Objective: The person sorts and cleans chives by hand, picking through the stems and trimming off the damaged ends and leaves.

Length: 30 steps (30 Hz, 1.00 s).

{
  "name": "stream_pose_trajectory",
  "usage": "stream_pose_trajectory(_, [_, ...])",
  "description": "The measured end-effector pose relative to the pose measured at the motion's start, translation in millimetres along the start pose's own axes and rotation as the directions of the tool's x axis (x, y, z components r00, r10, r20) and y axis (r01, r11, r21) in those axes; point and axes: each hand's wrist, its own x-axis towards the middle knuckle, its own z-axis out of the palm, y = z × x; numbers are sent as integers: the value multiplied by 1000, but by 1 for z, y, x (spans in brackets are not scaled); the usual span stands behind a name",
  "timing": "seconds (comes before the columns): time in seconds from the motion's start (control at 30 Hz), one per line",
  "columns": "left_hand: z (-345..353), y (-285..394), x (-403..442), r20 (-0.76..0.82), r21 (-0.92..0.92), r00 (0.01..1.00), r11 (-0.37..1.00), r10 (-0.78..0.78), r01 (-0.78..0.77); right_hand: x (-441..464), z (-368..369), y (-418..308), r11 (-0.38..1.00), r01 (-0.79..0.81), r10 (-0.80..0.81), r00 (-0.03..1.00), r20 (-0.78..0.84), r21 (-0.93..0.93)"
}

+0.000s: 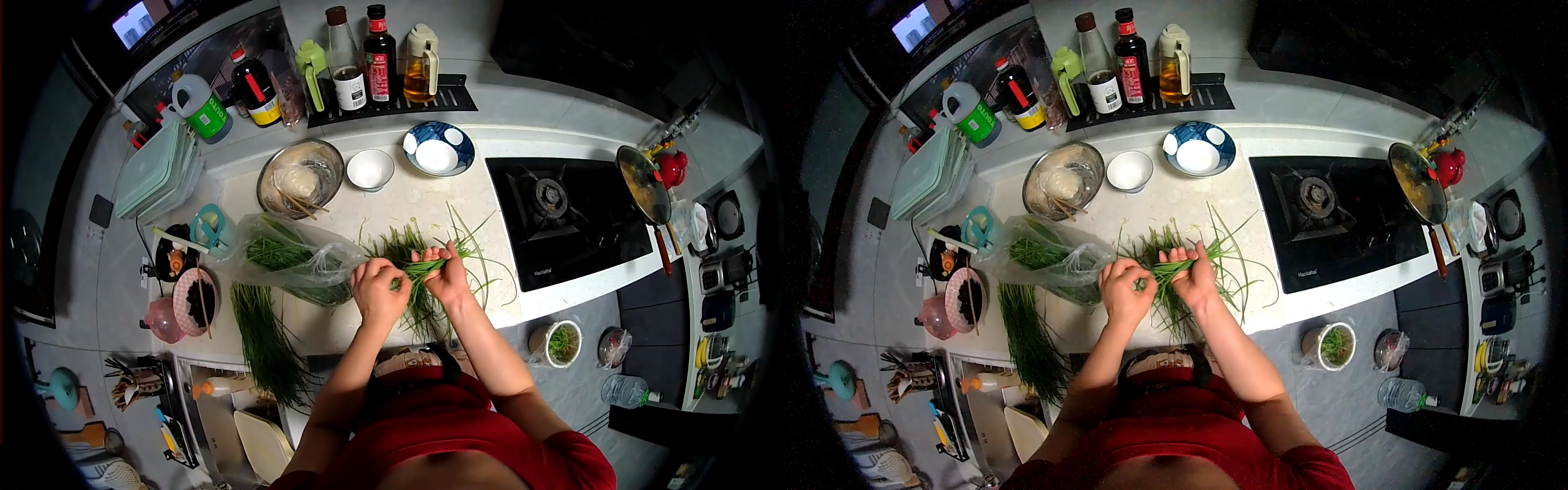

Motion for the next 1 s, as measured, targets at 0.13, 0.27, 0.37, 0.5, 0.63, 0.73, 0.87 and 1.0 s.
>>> stream_pose_trajectory(0.13, [-12, -37, 1, -68, 99, 992, 989, -104, 111, 4, 1, -28, 990, 115, -112, 993, -37, 86])
stream_pose_trajectory(0.27, [-17, -60, -3, 261, 186, 951, 975, -168, 122, 2, 1, -49, 986, 7, -19, 997, 74, 165])
stream_pose_trajectory(0.37, [-2, -71, -13, 297, 225, 938, 968, -177, 111, 4, 3, -51, 976, -22, 6, 997, 76, 216])
stream_pose_trajectory(0.5, [2, -53, -9, 176, 100, 976, 989, -127, 110, 4, 3, -49, 977, -38, 16, 994, 109, 208])
stream_pose_trajectory(0.63, [-3, -33, 3, 224, -22, 965, 989, -137, 145, 0, 4, -39, 987, -21, -3, 989, 151, 157])
stream_pose_trajectory(0.73, [6, -19, 11, -86, -149, 993, 986, -84, 70, -5, 12, -30, 989, -26, 13, 996, 89, 147])
stream_pose_trajectory(0.87, [-5, 0, 20, -26, -375, 996, 924, -87, 71, -6, 14, -25, 993, -20, 8, 994, 105, 112])
stream_pose_trajectory(1.0, [-12, 6, 18, 68, -256, 988, 959, 140, -118, -3, 11, -25, 986, -71, 48, 988, 144, 153])
